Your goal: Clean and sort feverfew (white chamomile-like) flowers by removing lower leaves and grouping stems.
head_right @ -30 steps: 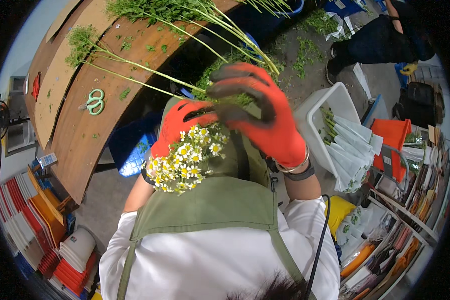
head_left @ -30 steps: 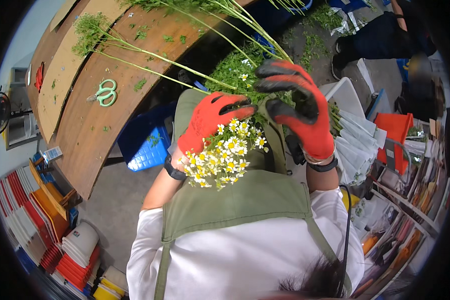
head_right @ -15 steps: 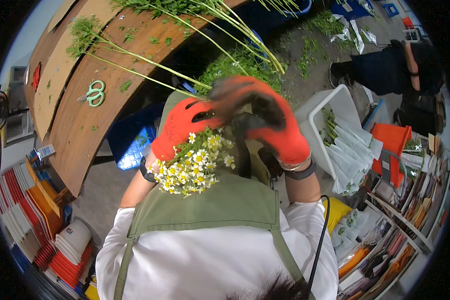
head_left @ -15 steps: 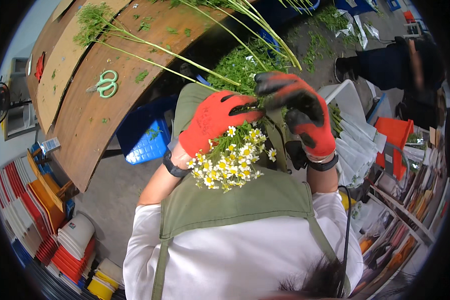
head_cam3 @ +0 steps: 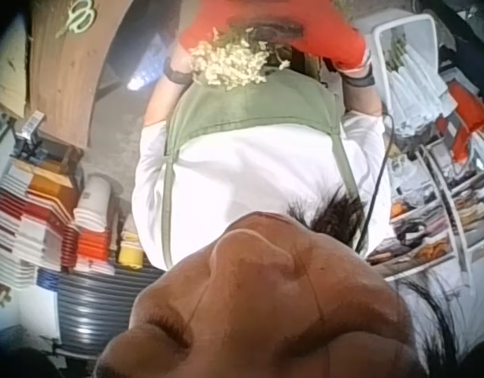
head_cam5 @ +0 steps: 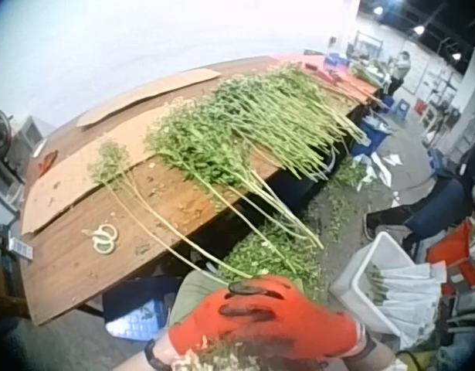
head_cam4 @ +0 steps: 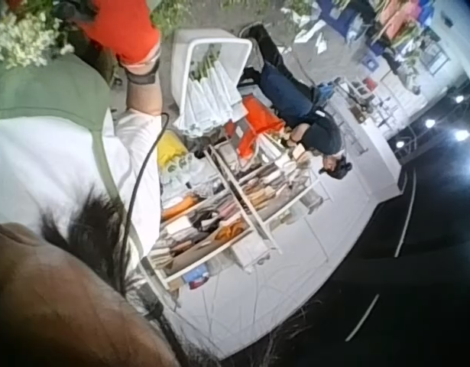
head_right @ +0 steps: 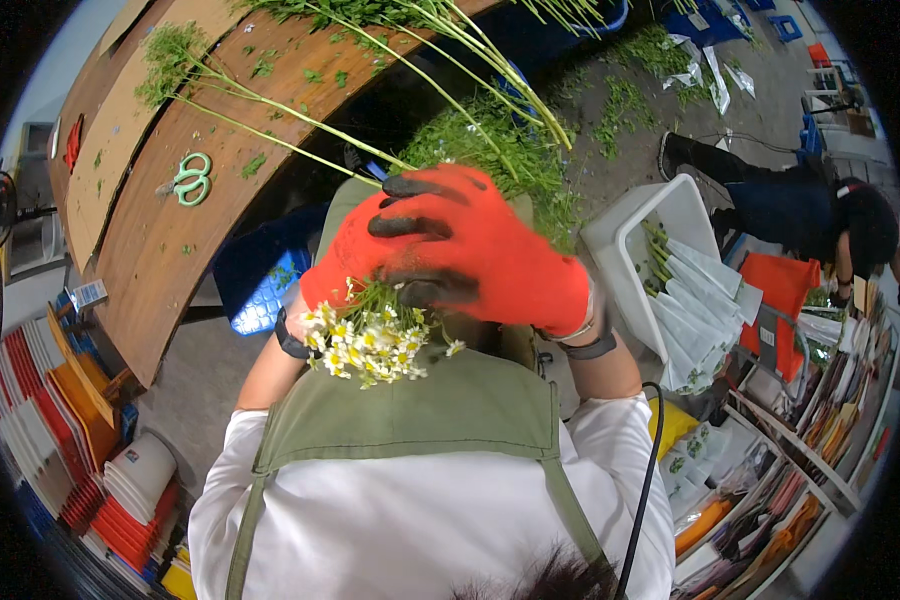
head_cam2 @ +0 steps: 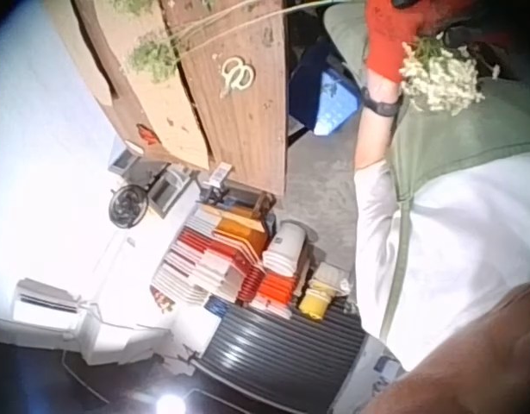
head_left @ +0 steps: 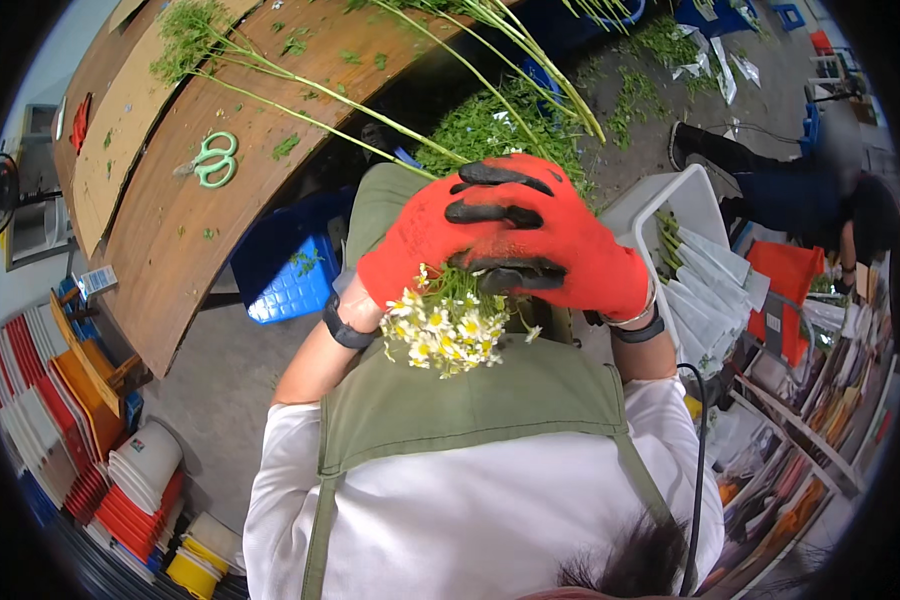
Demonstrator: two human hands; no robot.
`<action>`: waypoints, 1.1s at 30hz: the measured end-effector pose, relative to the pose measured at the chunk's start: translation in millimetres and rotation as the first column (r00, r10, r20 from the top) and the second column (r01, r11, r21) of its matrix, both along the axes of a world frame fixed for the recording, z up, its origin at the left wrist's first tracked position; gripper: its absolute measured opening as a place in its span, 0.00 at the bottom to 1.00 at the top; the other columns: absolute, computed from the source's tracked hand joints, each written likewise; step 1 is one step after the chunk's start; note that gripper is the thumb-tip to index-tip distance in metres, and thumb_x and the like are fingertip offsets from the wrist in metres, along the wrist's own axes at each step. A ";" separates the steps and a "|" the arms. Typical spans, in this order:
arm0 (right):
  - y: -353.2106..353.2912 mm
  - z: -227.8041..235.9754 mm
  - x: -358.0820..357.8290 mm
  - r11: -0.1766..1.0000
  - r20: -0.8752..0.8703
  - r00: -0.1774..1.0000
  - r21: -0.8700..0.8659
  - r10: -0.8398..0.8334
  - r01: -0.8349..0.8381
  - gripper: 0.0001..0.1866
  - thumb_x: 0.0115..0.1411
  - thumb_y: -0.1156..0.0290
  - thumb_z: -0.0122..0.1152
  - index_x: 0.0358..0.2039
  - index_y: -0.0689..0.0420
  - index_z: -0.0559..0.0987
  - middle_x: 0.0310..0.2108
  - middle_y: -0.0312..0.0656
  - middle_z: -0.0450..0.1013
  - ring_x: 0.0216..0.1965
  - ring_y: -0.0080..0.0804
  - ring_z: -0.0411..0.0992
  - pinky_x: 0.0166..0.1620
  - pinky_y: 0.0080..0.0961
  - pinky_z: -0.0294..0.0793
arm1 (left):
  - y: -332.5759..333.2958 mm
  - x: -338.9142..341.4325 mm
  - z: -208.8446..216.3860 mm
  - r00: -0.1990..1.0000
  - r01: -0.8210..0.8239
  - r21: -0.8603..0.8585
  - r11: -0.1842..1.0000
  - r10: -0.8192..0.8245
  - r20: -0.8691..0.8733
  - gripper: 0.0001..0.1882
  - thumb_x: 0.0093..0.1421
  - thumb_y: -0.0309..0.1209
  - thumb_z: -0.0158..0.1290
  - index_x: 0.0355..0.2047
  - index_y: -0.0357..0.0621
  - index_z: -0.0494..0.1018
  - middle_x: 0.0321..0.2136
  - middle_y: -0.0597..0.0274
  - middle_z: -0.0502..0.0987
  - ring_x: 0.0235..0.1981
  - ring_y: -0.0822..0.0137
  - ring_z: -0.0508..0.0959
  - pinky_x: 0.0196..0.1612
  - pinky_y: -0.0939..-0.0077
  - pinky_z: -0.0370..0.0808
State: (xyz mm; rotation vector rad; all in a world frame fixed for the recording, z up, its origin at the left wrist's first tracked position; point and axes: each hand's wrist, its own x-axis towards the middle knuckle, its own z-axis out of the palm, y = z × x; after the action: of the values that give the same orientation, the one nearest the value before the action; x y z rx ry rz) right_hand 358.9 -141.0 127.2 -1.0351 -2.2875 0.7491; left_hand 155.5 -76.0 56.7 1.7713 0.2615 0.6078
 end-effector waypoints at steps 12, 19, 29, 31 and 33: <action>-20.3 -22.7 18.2 0.777 -0.760 0.227 -0.513 -0.608 0.364 0.28 0.53 0.77 0.50 0.58 0.65 0.75 0.58 0.42 0.72 0.52 0.30 0.71 0.54 0.23 0.67 | -26.9 -44.1 -72.2 0.868 0.262 -0.959 0.107 0.408 0.283 0.30 0.72 0.40 0.44 0.69 0.40 0.56 0.65 0.49 0.66 0.67 0.55 0.66 0.67 0.60 0.65; -12.6 -18.1 18.5 0.733 -0.477 0.557 -0.415 -0.680 0.540 0.26 0.49 0.77 0.54 0.52 0.67 0.77 0.53 0.47 0.76 0.56 0.37 0.71 0.64 0.31 0.62 | 0.3 -25.1 -42.7 0.881 -0.439 0.120 0.890 0.453 -0.138 0.22 0.62 0.27 0.57 0.57 0.45 0.73 0.52 0.58 0.78 0.53 0.55 0.76 0.60 0.62 0.69; -7.6 -15.7 10.5 0.828 -0.344 0.759 -0.122 -0.553 0.547 0.27 0.46 0.84 0.68 0.49 0.60 0.79 0.50 0.45 0.75 0.54 0.40 0.73 0.58 0.33 0.70 | -9.9 -22.8 -35.0 0.849 -0.465 -0.569 0.678 0.523 -0.071 0.17 0.60 0.24 0.60 0.51 0.38 0.75 0.44 0.62 0.81 0.43 0.69 0.79 0.49 0.70 0.76; -4.3 -12.5 2.6 0.832 -0.297 0.785 -0.073 -0.544 0.549 0.28 0.45 0.81 0.71 0.50 0.58 0.80 0.52 0.44 0.75 0.56 0.43 0.71 0.59 0.37 0.69 | -7.6 -22.9 -47.8 0.850 -0.507 -0.392 0.768 0.520 -0.080 0.17 0.60 0.25 0.61 0.50 0.39 0.76 0.44 0.63 0.81 0.43 0.70 0.78 0.49 0.69 0.75; 1.4 -10.7 -4.7 0.834 -0.272 0.794 -0.063 -0.543 0.549 0.28 0.44 0.79 0.73 0.50 0.55 0.80 0.53 0.43 0.74 0.58 0.45 0.69 0.61 0.39 0.68 | -9.0 -24.3 -49.2 0.864 -0.492 -0.402 0.772 0.491 -0.113 0.17 0.60 0.25 0.61 0.50 0.40 0.76 0.44 0.62 0.81 0.43 0.69 0.79 0.49 0.68 0.75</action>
State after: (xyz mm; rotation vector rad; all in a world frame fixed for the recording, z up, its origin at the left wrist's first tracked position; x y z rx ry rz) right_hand 354.2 -139.6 116.5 -1.3951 -1.6229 0.5772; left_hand 131.3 -85.0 7.5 1.2763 0.8195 0.8503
